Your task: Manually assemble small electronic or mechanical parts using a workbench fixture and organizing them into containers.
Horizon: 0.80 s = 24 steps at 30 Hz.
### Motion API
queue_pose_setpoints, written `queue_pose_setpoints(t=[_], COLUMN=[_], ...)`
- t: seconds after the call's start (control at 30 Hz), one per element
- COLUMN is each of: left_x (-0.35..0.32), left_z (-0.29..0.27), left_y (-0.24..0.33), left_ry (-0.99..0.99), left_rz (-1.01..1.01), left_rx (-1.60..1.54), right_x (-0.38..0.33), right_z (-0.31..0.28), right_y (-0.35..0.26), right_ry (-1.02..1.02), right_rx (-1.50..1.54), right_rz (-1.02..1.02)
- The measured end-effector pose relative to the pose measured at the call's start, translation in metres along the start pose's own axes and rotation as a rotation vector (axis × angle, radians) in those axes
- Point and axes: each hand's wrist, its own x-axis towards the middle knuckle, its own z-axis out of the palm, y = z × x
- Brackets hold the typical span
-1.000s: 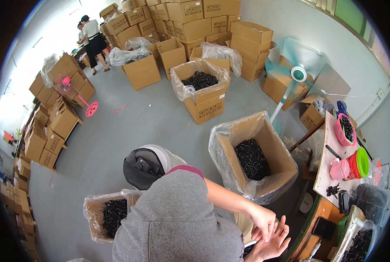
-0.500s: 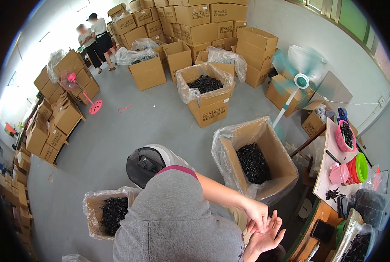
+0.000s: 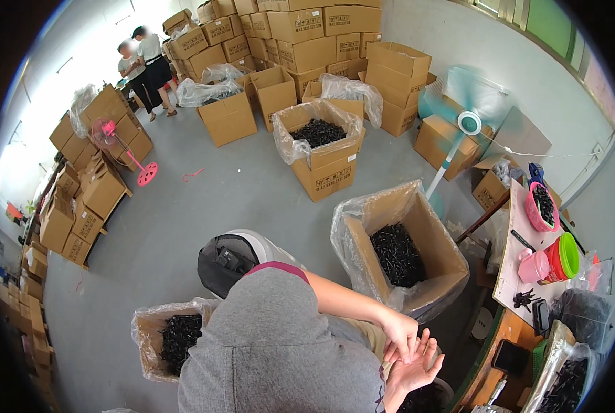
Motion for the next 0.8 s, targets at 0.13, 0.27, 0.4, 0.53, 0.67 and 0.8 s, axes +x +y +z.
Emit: queue_pose_setpoints(t=[0.13, 0.27, 0.4, 0.53, 0.67, 0.8], left_x=[0.005, 0.006, 0.002, -0.003, -0.002, -0.001], left_z=[-0.001, 0.000, 0.009, 0.014, 0.015, 0.017], left_y=[-0.003, -0.005, -0.001, -0.007, -0.011, -0.020], left_ry=[-0.060, -0.087, -0.044, -0.002, -0.022, -0.017], left_rz=[0.042, 0.048, 0.016, -0.005, -0.035, -0.043], left_rx=[0.155, 0.294, 0.382, 0.426, 0.394, 0.459], right_x=[-0.004, -0.006, -0.010, -0.014, -0.015, -0.014], right_z=[0.001, -0.012, -0.017, -0.026, -0.033, -0.047], right_y=[0.005, 0.008, 0.008, 0.009, 0.012, 0.017], right_ry=[0.104, 0.141, 0.152, 0.231, 0.263, 0.292], right_rx=[0.024, 0.035, 0.062, 0.048, 0.051, 0.076], right_rz=[-0.014, 0.030, 0.067, 0.140, 0.128, 0.192])
